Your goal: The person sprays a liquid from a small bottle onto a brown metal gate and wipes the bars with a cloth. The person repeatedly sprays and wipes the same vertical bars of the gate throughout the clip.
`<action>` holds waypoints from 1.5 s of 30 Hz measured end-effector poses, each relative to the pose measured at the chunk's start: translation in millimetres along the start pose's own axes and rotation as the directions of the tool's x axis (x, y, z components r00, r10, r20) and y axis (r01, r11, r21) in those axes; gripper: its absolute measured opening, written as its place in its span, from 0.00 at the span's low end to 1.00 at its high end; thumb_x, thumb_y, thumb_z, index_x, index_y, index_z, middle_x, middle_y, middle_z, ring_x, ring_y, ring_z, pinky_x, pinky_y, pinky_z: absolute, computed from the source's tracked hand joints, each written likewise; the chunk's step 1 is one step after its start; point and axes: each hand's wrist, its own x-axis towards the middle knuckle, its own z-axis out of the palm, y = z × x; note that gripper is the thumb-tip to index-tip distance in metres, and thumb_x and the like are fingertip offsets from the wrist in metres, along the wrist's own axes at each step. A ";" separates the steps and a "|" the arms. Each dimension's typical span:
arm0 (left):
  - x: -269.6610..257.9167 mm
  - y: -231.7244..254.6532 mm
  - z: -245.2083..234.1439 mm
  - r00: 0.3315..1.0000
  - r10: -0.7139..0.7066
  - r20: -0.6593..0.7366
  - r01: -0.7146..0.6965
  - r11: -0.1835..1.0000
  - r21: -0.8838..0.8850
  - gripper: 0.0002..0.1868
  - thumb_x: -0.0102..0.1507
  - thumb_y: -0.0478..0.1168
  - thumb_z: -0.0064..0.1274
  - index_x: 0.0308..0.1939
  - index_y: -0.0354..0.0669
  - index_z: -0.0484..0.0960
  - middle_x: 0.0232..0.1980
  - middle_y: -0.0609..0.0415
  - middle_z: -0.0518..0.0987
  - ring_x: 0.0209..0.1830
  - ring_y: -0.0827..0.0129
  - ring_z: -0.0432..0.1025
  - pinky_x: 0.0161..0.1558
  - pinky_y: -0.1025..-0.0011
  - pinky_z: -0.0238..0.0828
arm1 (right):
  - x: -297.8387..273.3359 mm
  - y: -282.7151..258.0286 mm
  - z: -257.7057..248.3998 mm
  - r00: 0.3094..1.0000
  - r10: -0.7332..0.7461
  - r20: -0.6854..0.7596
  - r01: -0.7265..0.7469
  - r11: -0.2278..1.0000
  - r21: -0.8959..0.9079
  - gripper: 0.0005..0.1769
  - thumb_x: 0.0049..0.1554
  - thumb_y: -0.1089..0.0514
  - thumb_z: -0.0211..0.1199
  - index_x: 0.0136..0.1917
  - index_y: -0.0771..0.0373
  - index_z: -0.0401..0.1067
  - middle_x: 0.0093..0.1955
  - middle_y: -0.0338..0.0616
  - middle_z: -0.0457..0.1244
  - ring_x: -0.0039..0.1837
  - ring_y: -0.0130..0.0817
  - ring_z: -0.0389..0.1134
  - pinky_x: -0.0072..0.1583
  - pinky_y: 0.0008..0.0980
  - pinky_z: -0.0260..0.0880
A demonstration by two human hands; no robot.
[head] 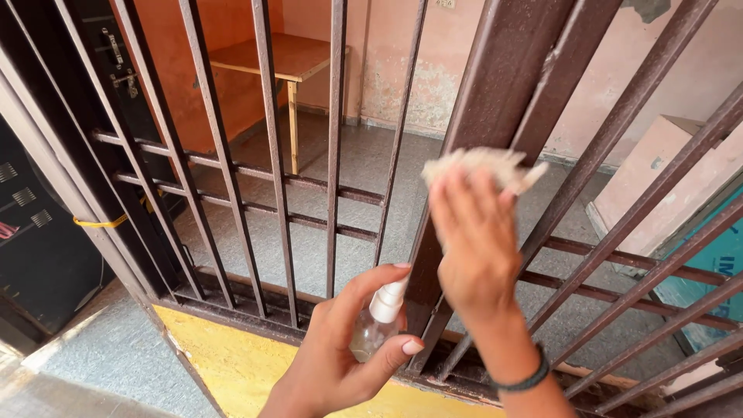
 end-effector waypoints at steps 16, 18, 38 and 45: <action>-11.1 8.5 3.4 1.000 0.023 -0.013 -0.023 0.998 -0.060 0.33 0.65 0.43 0.65 0.71 0.41 0.68 0.37 0.55 0.79 0.37 0.72 0.75 0.42 0.73 0.74 | -33.3 1.3 -6.1 0.939 0.308 -0.156 -0.277 0.942 0.189 0.25 0.62 0.76 0.48 0.71 0.70 0.69 0.76 0.60 0.58 0.80 0.59 0.57 0.80 0.49 0.58; -12.6 7.3 1.3 1.000 0.016 -0.024 -0.017 1.000 -0.008 0.33 0.65 0.44 0.65 0.71 0.42 0.69 0.38 0.55 0.80 0.37 0.72 0.75 0.42 0.73 0.74 | -35.0 -6.9 -13.1 0.899 0.398 -0.184 -0.352 0.905 0.237 0.28 0.61 0.77 0.44 0.73 0.72 0.66 0.78 0.65 0.55 0.81 0.61 0.56 0.81 0.48 0.57; -10.3 10.0 19.8 0.998 -0.036 0.053 0.038 0.999 -0.027 0.34 0.64 0.45 0.65 0.71 0.43 0.70 0.37 0.56 0.80 0.37 0.73 0.77 0.41 0.73 0.74 | -47.2 9.7 8.2 0.911 0.372 -0.178 -0.321 0.911 0.259 0.27 0.61 0.79 0.43 0.72 0.73 0.67 0.77 0.69 0.55 0.78 0.59 0.60 0.77 0.43 0.65; -11.7 8.3 18.3 0.994 -0.101 0.051 0.105 0.992 -0.077 0.34 0.63 0.44 0.65 0.71 0.43 0.69 0.36 0.55 0.79 0.36 0.73 0.75 0.40 0.73 0.72 | -73.3 -19.2 -10.8 0.893 0.425 -0.146 -0.387 0.892 0.232 0.27 0.59 0.76 0.45 0.69 0.73 0.69 0.75 0.66 0.58 0.76 0.58 0.62 0.75 0.45 0.64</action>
